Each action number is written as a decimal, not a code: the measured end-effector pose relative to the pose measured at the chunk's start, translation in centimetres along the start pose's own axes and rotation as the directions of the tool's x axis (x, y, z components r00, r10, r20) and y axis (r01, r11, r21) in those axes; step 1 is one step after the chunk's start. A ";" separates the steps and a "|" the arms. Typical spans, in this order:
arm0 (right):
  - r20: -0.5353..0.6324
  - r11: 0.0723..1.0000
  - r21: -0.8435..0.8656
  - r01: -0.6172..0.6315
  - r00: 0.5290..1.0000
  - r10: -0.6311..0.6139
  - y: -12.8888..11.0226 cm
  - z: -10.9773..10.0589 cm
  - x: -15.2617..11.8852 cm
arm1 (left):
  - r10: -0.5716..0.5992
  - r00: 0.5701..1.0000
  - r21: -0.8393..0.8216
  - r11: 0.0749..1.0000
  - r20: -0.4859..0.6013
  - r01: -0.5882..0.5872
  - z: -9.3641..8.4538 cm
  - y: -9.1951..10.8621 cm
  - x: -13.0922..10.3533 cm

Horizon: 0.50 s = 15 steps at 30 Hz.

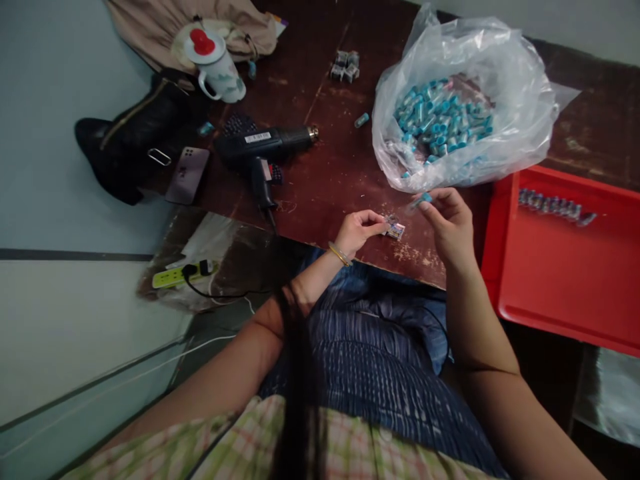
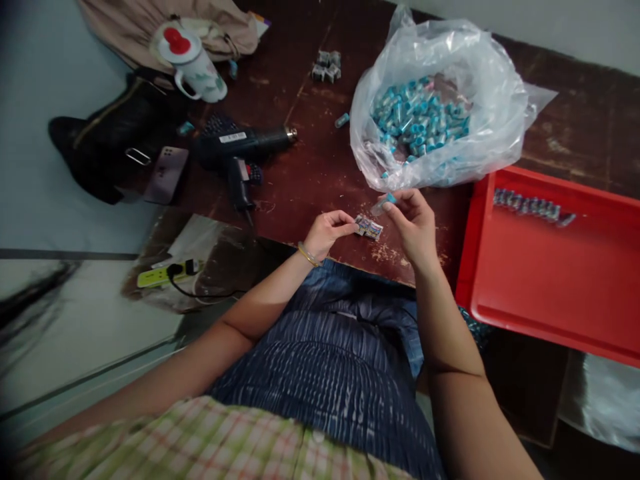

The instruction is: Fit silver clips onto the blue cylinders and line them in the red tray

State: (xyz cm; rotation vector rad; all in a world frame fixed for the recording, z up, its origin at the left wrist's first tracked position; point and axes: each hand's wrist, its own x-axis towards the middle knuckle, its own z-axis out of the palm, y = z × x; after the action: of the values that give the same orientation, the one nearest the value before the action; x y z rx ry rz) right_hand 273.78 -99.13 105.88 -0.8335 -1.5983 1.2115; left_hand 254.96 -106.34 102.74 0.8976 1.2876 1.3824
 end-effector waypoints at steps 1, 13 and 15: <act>0.002 1.000 0.025 -0.003 1.000 0.003 -0.1 -0.2 -0.1 | 0.002 1.000 0.004 1.000 -0.004 -0.002 0.0 0.0 -0.1; 0.036 0.999 0.032 -0.022 0.999 0.021 1.1 0.7 -2.2 | 0.011 0.990 0.010 1.000 0.140 -0.013 0.7 -0.4 -0.9; 0.063 0.999 -0.027 -0.018 0.998 0.020 1.8 0.6 -3.0 | 0.006 0.987 0.013 1.000 0.161 -0.008 0.9 -0.5 -1.3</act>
State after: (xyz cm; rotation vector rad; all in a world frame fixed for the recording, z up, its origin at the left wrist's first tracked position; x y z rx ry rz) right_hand 274.13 -101.50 103.29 -0.8361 -1.6642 1.2431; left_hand 256.26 -107.40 102.49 1.0025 1.1731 1.2804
